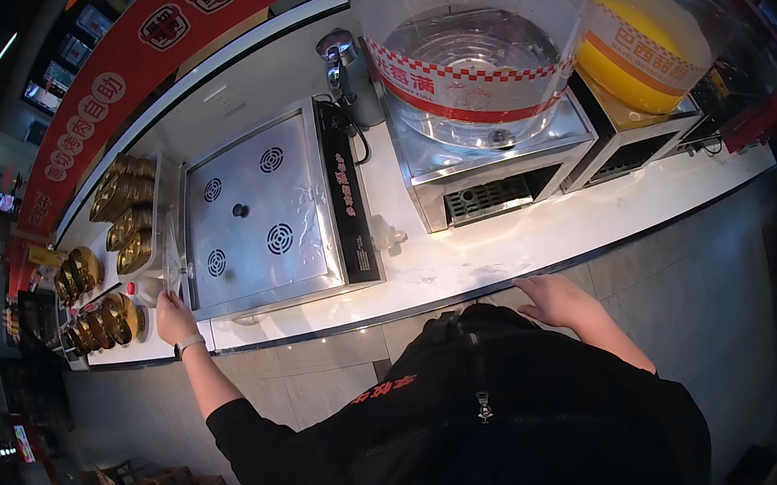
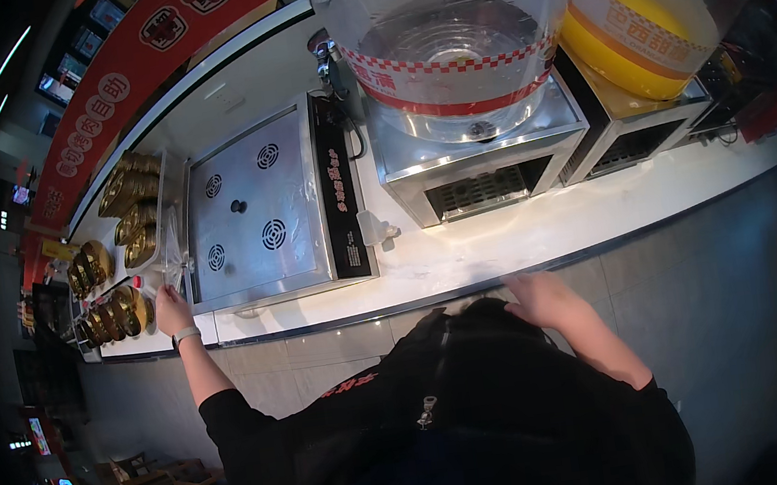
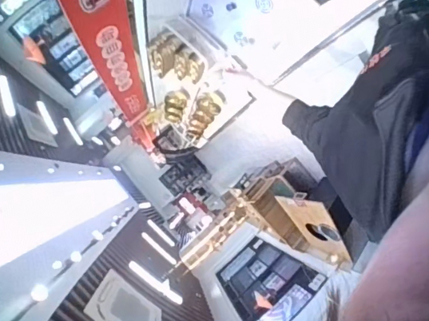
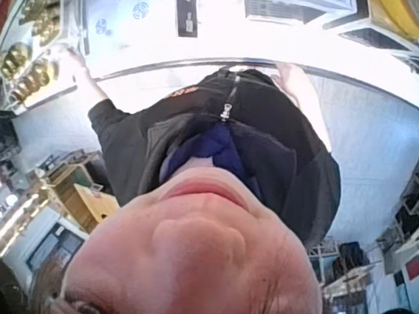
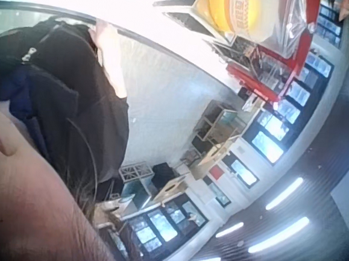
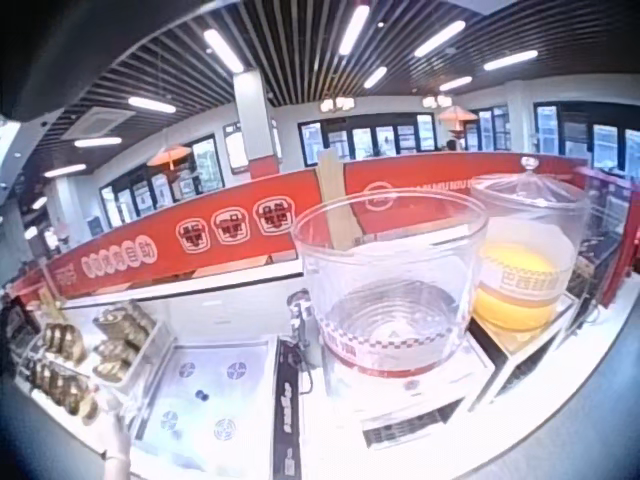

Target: The person assembles a clear plastic container by placing a lid on the base, inserting a straw through the lid, and securing a small circular cap at the center of the lid. The person then places the assembled container on the counter.

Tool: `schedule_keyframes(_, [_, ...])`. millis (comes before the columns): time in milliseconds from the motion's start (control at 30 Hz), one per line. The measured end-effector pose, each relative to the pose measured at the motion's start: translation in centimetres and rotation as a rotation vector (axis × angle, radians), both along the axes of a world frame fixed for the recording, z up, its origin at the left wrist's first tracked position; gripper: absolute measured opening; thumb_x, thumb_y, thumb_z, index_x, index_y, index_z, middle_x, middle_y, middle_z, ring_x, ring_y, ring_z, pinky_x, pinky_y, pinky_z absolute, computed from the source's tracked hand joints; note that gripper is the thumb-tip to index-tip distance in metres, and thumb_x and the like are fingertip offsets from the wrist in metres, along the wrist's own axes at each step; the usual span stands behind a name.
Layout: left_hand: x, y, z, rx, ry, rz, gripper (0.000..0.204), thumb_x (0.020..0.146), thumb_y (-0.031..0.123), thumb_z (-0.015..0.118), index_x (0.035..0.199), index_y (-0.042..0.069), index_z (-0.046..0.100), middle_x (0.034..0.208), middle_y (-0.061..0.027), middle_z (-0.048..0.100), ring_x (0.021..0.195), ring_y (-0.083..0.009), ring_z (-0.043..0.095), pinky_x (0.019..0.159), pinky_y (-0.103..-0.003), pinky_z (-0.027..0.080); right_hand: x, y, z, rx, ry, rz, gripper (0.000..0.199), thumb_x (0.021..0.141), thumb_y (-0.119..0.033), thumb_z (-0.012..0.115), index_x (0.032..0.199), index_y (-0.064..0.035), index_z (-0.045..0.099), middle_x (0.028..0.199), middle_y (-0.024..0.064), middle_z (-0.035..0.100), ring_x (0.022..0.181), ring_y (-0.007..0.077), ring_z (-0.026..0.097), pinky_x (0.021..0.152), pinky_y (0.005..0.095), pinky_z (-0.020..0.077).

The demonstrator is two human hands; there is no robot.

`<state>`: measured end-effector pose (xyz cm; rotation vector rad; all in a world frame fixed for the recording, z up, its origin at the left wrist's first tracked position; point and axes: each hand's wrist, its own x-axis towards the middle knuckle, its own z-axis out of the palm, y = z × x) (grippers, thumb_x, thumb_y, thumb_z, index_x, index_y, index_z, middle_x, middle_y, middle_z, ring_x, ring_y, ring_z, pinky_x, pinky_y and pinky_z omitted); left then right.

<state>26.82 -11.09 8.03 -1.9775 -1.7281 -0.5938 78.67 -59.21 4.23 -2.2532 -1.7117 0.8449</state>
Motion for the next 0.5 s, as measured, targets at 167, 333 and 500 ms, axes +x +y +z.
schedule_keyframes(167, [3.5,-3.5,11.2,0.317,-0.289,-0.195,0.021,0.093,0.024,0.063,0.101,0.005,0.067,0.094,-0.0062,0.072,0.078,-0.0211,0.069,0.067,-0.032,0.054,0.0,1.9,5.3,0.34,-0.01,0.034,0.036,0.086,-0.02,0.066,0.117,-0.0036,0.061,0.105,0.0168,0.067,0.098,0.0365,0.062,0.086,0.0431,0.0504])
schedule_keyframes(333, [12.5,-5.6,22.3,0.228,-1.217,-0.834,0.017,0.095,0.014,0.062,0.104,0.0,0.064,0.099,-0.0095,0.072,0.08,-0.012,0.067,0.069,-0.022,0.051,2.2,4.9,15.8,0.86,-0.216,0.173,0.039,0.082,-0.011,0.068,0.119,-0.0042,0.06,0.115,0.0137,0.063,0.11,0.0325,0.058,0.098,0.0436,0.0439])
schedule_keyframes(500, [26.6,-8.2,29.8,-0.099,-1.799,-1.417,0.015,0.096,0.012,0.061,0.106,0.001,0.063,0.098,-0.0119,0.072,0.081,-0.0139,0.069,0.067,-0.021,0.052,4.3,9.8,29.3,1.327,-0.595,0.172,0.06,0.079,-0.021,0.073,0.132,-0.0055,0.049,0.127,0.0155,0.054,0.121,0.0333,0.05,0.104,0.0443,0.0382])
